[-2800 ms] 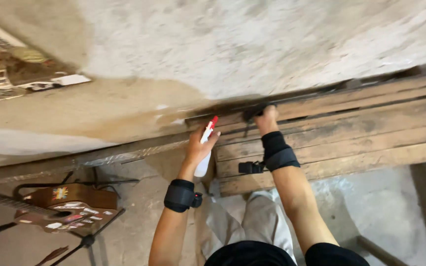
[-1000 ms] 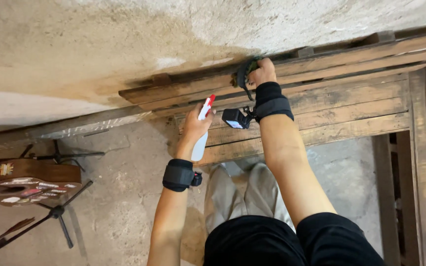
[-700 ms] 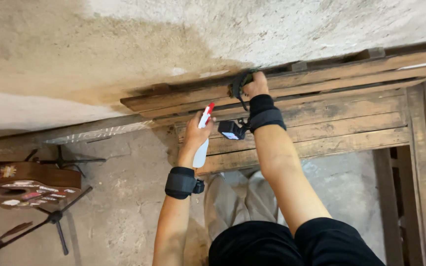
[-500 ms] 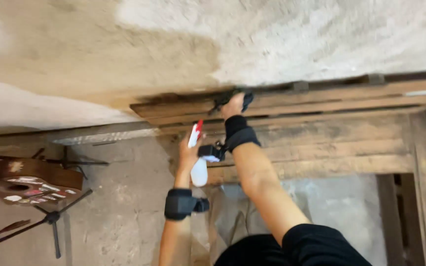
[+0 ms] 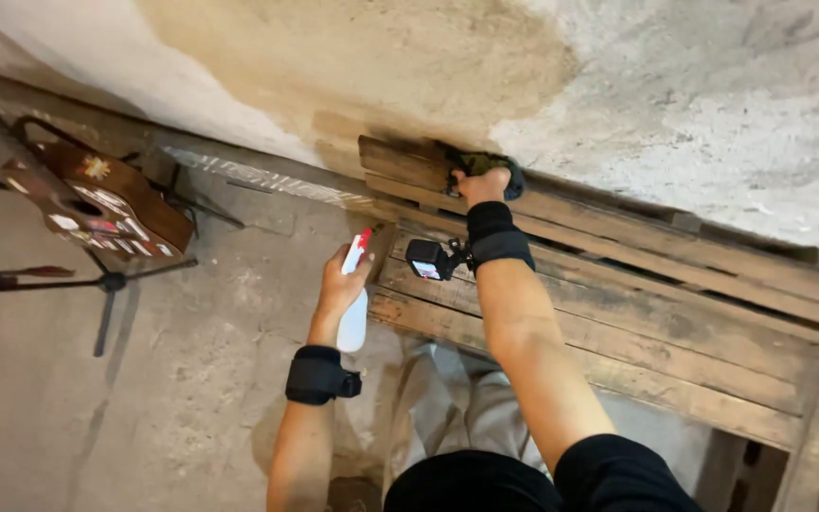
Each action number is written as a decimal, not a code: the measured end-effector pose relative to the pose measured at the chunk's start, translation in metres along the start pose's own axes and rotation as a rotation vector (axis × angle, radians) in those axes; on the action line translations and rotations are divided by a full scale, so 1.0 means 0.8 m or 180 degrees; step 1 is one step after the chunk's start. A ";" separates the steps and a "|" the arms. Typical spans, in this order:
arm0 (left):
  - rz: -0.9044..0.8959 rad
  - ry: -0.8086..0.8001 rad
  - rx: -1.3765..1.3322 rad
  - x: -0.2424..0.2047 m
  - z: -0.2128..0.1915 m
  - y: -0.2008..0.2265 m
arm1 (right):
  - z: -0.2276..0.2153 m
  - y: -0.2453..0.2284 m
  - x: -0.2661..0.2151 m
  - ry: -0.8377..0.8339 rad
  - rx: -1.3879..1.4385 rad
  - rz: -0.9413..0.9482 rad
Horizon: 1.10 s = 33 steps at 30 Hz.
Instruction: The person sprays a cleaning solution from a white bottle and wipes wooden furniture with a dark cloth. They clean a wooden shelf, a patterned table, and several small stools in a workshop-like room.
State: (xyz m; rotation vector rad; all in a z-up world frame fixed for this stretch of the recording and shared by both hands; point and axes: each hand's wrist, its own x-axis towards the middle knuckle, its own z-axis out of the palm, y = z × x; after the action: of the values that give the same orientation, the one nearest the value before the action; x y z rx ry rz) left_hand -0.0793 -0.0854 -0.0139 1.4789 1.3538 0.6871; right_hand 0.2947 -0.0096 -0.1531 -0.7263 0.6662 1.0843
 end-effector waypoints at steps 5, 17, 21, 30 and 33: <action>0.0643 0.0022 0.0078 0.021 0.048 -0.005 | 0.051 -0.039 -0.064 0.0738 0.0367 0.0260; 0.0390 -0.0675 -0.0220 0.018 0.121 0.059 | 0.024 -0.135 -0.128 0.1174 0.1132 0.0168; 0.0322 -0.0809 0.0039 0.022 0.141 0.063 | -0.002 -0.172 -0.127 0.1232 0.1236 0.0056; 0.0487 -0.0983 0.0084 0.023 0.197 0.084 | -0.038 -0.236 -0.143 0.1280 0.1267 -0.0160; 0.0664 -0.0949 0.0103 0.021 0.220 0.091 | -0.047 -0.254 -0.142 0.1215 0.1181 -0.0105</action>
State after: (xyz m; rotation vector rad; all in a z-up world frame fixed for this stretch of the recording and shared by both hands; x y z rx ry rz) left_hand 0.1098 -0.1118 -0.0148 1.6895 0.9972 0.5494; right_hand 0.4435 -0.1595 -0.0477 -0.6209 1.1431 0.7647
